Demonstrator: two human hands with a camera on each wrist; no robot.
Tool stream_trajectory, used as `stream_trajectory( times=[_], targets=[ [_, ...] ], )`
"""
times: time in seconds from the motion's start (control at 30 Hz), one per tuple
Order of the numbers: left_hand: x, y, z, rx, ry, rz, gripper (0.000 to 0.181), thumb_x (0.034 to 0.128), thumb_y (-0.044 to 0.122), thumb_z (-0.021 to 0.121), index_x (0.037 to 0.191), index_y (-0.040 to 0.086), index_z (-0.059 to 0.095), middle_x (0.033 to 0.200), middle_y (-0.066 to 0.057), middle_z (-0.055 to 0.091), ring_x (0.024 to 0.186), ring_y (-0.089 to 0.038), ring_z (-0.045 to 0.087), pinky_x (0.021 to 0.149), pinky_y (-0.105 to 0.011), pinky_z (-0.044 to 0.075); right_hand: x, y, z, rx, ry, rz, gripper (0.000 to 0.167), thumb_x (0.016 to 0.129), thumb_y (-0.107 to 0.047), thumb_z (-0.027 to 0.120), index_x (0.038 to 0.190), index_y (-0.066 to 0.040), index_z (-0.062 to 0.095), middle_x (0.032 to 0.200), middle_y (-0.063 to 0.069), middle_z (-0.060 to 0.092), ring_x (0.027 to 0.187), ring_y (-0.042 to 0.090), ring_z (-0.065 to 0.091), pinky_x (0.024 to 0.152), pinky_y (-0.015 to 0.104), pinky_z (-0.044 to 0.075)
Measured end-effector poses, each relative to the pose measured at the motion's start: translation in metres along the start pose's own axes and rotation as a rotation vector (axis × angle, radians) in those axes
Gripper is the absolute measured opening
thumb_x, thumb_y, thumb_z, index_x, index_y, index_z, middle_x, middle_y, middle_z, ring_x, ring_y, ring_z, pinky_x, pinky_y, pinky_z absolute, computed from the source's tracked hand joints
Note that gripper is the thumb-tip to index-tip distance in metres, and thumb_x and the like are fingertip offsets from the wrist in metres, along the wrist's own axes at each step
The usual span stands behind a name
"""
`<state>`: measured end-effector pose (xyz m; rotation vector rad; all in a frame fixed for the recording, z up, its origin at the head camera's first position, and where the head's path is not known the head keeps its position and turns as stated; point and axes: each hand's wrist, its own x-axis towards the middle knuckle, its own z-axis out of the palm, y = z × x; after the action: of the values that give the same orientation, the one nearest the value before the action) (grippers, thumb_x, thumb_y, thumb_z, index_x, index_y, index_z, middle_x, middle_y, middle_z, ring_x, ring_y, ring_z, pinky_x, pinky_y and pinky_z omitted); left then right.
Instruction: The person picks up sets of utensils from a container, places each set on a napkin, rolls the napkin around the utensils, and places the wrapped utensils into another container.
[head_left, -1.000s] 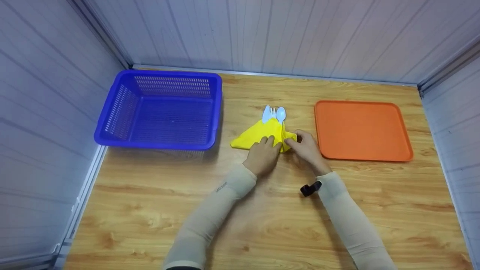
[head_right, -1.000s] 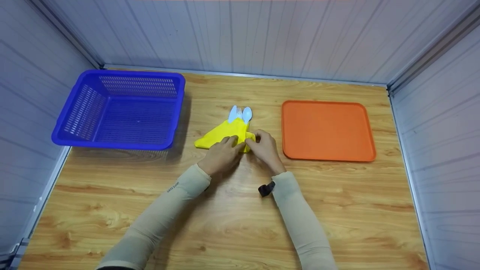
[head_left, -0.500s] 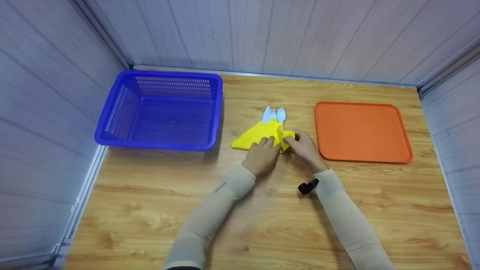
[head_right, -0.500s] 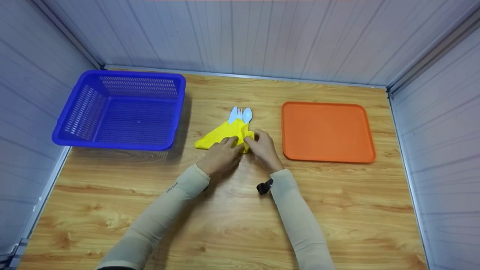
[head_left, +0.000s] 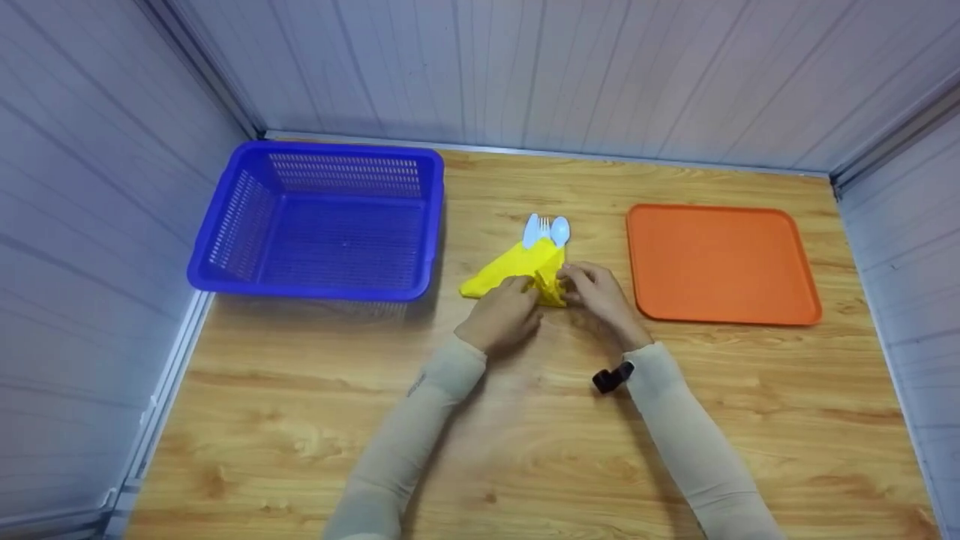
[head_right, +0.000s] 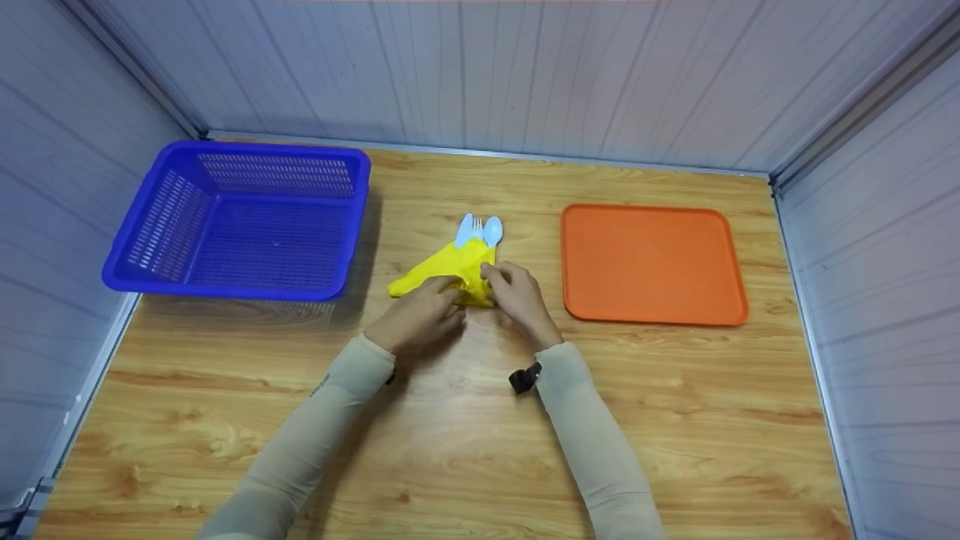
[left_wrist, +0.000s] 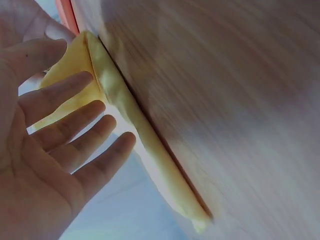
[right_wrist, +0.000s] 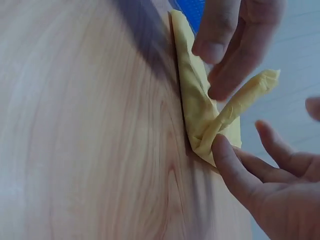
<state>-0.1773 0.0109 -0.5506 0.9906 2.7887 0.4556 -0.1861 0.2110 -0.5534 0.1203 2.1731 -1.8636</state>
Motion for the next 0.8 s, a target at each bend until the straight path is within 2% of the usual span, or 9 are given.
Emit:
stream_trajectory(
  times=[0.07, 0.2, 0.37, 0.53, 0.67, 0.8],
  targets=[
    [-0.004, -0.006, -0.001, -0.013, 0.016, -0.019, 0.026, 0.0988, 0.022, 0.059, 0.111, 0.001, 0.068, 0.13, -0.018, 0.058, 0.12, -0.033, 0.054, 0.105, -0.043, 0.043, -0.002, 0.002, 0.0, -0.1, -0.033, -0.059, 0.032, 0.105, -0.02, 0.053, 0.114, 0.008, 0.067, 0.124, 0.024, 0.06, 0.118, 0.033, 0.056, 0.103, 0.044, 0.046],
    [-0.012, -0.015, 0.0, -0.028, 0.032, -0.07, 0.021, 0.0981, 0.021, 0.059, 0.104, 0.003, 0.07, 0.123, -0.015, 0.061, 0.112, -0.032, 0.058, 0.099, -0.043, 0.047, -0.006, 0.005, 0.003, -0.431, -0.069, -0.22, 0.02, 0.099, -0.006, 0.061, 0.114, 0.003, 0.071, 0.135, 0.022, 0.058, 0.13, 0.036, 0.049, 0.111, 0.047, 0.035],
    [-0.017, -0.02, 0.0, -0.065, 0.032, -0.093, 0.019, 0.0981, 0.019, 0.058, 0.105, 0.004, 0.069, 0.118, -0.012, 0.062, 0.107, -0.029, 0.059, 0.093, -0.041, 0.051, -0.009, 0.005, 0.018, -0.684, -0.045, -0.338, 0.02, 0.094, -0.005, 0.067, 0.111, 0.005, 0.071, 0.133, 0.028, 0.055, 0.128, 0.043, 0.048, 0.106, 0.051, 0.04],
    [-0.021, -0.024, -0.001, -0.066, 0.034, -0.11, 0.02, 0.0981, 0.019, 0.058, 0.104, 0.004, 0.07, 0.118, -0.013, 0.062, 0.107, -0.03, 0.059, 0.091, -0.042, 0.052, -0.011, 0.005, 0.031, -0.817, 0.008, -0.386, 0.021, 0.093, -0.005, 0.069, 0.11, 0.007, 0.069, 0.128, 0.028, 0.055, 0.121, 0.044, 0.05, 0.102, 0.05, 0.043],
    [-0.024, -0.029, -0.002, -0.031, 0.063, -0.182, 0.021, 0.0975, 0.021, 0.06, 0.096, 0.002, 0.071, 0.118, -0.014, 0.062, 0.108, -0.032, 0.058, 0.088, -0.044, 0.053, -0.011, 0.005, 0.037, -0.867, 0.034, -0.38, 0.02, 0.093, -0.005, 0.069, 0.11, 0.006, 0.068, 0.127, 0.028, 0.055, 0.117, 0.044, 0.05, 0.101, 0.05, 0.041],
    [-0.024, -0.033, -0.003, 0.009, 0.112, -0.28, 0.026, 0.0962, 0.022, 0.061, 0.101, -0.002, 0.069, 0.117, -0.019, 0.061, 0.107, -0.036, 0.058, 0.084, -0.046, 0.054, -0.011, 0.006, 0.041, -0.901, 0.054, -0.406, 0.018, 0.093, -0.005, 0.068, 0.107, 0.006, 0.067, 0.124, 0.028, 0.056, 0.114, 0.045, 0.05, 0.099, 0.051, 0.041]
  ],
)
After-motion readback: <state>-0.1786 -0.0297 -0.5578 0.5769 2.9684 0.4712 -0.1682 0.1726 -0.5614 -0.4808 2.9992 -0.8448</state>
